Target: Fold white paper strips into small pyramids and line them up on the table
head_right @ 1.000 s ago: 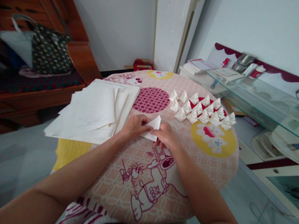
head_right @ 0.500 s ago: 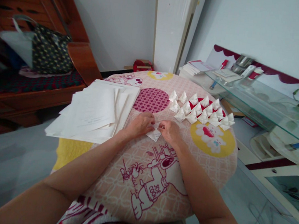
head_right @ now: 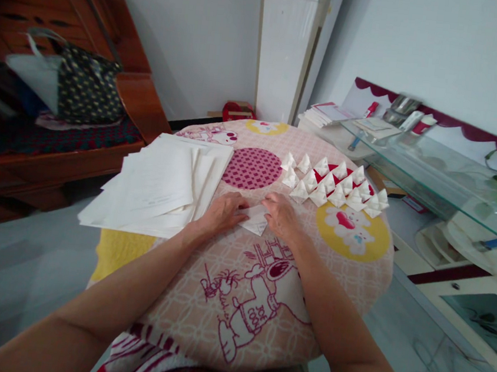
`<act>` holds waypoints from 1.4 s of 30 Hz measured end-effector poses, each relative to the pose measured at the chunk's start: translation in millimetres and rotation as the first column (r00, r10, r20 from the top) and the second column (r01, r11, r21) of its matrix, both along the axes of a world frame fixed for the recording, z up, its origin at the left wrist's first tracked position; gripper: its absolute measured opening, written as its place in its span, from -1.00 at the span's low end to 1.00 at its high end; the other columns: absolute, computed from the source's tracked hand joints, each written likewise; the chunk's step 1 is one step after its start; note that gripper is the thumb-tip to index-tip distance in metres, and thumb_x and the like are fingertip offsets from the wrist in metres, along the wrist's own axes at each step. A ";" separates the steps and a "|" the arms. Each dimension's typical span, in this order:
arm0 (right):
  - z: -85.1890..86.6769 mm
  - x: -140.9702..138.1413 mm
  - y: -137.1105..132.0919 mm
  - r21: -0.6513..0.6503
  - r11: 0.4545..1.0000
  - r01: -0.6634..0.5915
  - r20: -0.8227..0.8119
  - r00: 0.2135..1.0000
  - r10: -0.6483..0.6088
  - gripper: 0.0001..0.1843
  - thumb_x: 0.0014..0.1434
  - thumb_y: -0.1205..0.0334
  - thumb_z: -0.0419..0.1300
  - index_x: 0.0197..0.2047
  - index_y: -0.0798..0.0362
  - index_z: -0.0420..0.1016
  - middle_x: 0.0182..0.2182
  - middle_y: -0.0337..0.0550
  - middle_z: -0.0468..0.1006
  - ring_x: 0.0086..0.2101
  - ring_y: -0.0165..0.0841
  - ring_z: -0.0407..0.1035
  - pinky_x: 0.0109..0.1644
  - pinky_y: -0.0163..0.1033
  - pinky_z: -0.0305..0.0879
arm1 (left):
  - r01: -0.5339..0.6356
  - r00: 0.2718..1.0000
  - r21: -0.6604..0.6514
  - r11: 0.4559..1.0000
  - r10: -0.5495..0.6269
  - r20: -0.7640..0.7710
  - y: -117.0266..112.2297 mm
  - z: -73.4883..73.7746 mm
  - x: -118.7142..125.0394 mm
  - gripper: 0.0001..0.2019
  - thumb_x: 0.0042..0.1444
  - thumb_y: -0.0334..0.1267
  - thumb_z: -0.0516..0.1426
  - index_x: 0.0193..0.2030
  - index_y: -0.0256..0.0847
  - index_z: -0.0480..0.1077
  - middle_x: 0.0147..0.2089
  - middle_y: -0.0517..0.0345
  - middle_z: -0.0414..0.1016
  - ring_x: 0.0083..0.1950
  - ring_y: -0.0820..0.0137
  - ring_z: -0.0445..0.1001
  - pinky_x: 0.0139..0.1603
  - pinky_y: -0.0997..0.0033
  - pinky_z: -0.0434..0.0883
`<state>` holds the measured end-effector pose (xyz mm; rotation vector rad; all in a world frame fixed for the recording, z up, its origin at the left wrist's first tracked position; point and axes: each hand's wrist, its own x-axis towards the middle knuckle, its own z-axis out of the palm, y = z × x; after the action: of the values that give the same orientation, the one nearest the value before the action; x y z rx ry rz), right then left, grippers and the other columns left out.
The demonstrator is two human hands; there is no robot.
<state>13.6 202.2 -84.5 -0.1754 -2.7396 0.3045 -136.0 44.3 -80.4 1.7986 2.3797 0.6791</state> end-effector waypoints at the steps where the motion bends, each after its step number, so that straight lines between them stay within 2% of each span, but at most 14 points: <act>1: -0.1 -0.3 0.2 0.015 1.000 -0.016 0.006 1.000 0.016 -0.70 0.11 0.51 0.25 -0.09 0.07 0.60 -0.04 0.03 0.54 -0.01 -0.13 0.39 0.13 -0.02 0.32 | -0.003 1.000 0.000 1.000 0.003 -0.001 -0.8 0.1 0.5 -0.90 0.15 -0.36 0.24 -0.17 -0.21 0.51 -0.20 0.07 0.53 -0.13 0.30 0.48 -0.02 0.29 0.42; 8: 3.5 1.6 -0.2 0.118 0.992 -0.034 0.024 0.999 0.032 -0.84 0.16 0.47 0.23 -0.22 0.06 0.58 -0.15 -0.01 0.50 -0.07 -0.15 0.32 0.05 -0.06 0.28 | 0.014 0.998 -0.008 1.000 -0.015 -0.061 -4.9 1.4 3.9 -0.86 0.14 -0.39 0.20 -0.15 -0.22 0.51 -0.19 0.04 0.56 -0.06 0.24 0.50 0.03 0.26 0.43; 14: 11.5 1.6 -3.7 0.129 0.992 -0.015 0.071 0.997 0.006 -0.87 0.17 0.46 0.23 -0.29 0.08 0.57 -0.24 -0.02 0.48 -0.14 -0.17 0.30 -0.01 -0.08 0.23 | -0.010 1.000 -0.089 0.996 0.013 0.027 -5.6 6.0 2.4 -0.84 0.14 -0.41 0.17 -0.16 -0.23 0.52 -0.17 0.05 0.60 -0.11 0.27 0.54 -0.01 0.30 0.45; 21: 10.7 0.8 -1.6 0.065 0.994 -0.091 0.120 0.989 0.083 -0.77 0.20 0.49 0.17 -0.40 0.08 0.59 -0.36 -0.05 0.53 -0.23 -0.21 0.32 -0.06 -0.11 0.21 | 0.084 0.996 -0.030 0.996 -0.083 0.029 -7.1 2.8 3.9 -0.75 0.11 -0.51 0.13 -0.12 -0.23 0.54 -0.18 0.07 0.59 -0.13 0.33 0.54 -0.02 0.38 0.45; 25: 11.2 2.8 -2.8 0.077 0.994 -0.079 0.183 0.981 0.064 -0.72 0.22 0.51 0.12 -0.42 0.12 0.61 -0.38 -0.03 0.55 -0.29 -0.25 0.34 -0.13 -0.16 0.21 | 0.130 0.991 -0.038 0.991 -0.131 -0.018 -9.5 3.5 5.7 -0.71 0.13 -0.52 0.11 -0.10 -0.21 0.57 -0.19 0.07 0.59 -0.14 0.34 0.54 -0.06 0.40 0.45; 31: 15.5 4.5 -8.5 0.132 0.991 -0.024 0.259 0.966 -0.011 -0.72 0.24 0.48 0.12 -0.37 0.11 0.64 -0.35 -0.01 0.57 -0.31 -0.26 0.34 -0.22 -0.20 0.18 | 0.167 0.982 -0.132 0.977 -0.177 -0.065 -12.7 10.2 9.6 -0.66 0.19 -0.51 0.08 -0.03 -0.17 0.60 -0.15 0.05 0.60 -0.10 0.29 0.57 -0.08 0.37 0.44; 36: 15.6 6.4 -10.8 0.149 0.989 -0.024 0.276 0.961 -0.018 -0.71 0.26 0.45 0.10 -0.36 0.10 0.63 -0.32 0.01 0.56 -0.29 -0.25 0.34 -0.23 -0.19 0.18 | 0.193 0.968 -0.213 0.958 -0.222 -0.118 -13.6 17.1 11.6 -0.67 0.25 -0.47 0.04 -0.10 -0.16 0.63 -0.18 0.03 0.59 -0.15 0.27 0.56 -0.20 0.37 0.40; 42: 10.3 8.9 -8.3 0.039 0.999 -0.001 0.248 0.969 -0.009 -0.70 0.24 0.44 0.10 -0.48 0.06 0.52 -0.35 -0.03 0.50 -0.30 -0.25 0.30 -0.21 -0.19 0.21 | 0.215 0.950 -0.274 0.937 -0.265 -0.162 -16.8 26.2 14.4 -0.67 0.23 -0.50 0.04 -0.12 -0.14 0.63 -0.20 0.05 0.59 -0.18 0.28 0.55 -0.24 0.37 0.35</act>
<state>22.5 193.9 -74.2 -0.2219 -2.9900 0.2424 -121.5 27.6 -54.2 2.0729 2.1760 0.1659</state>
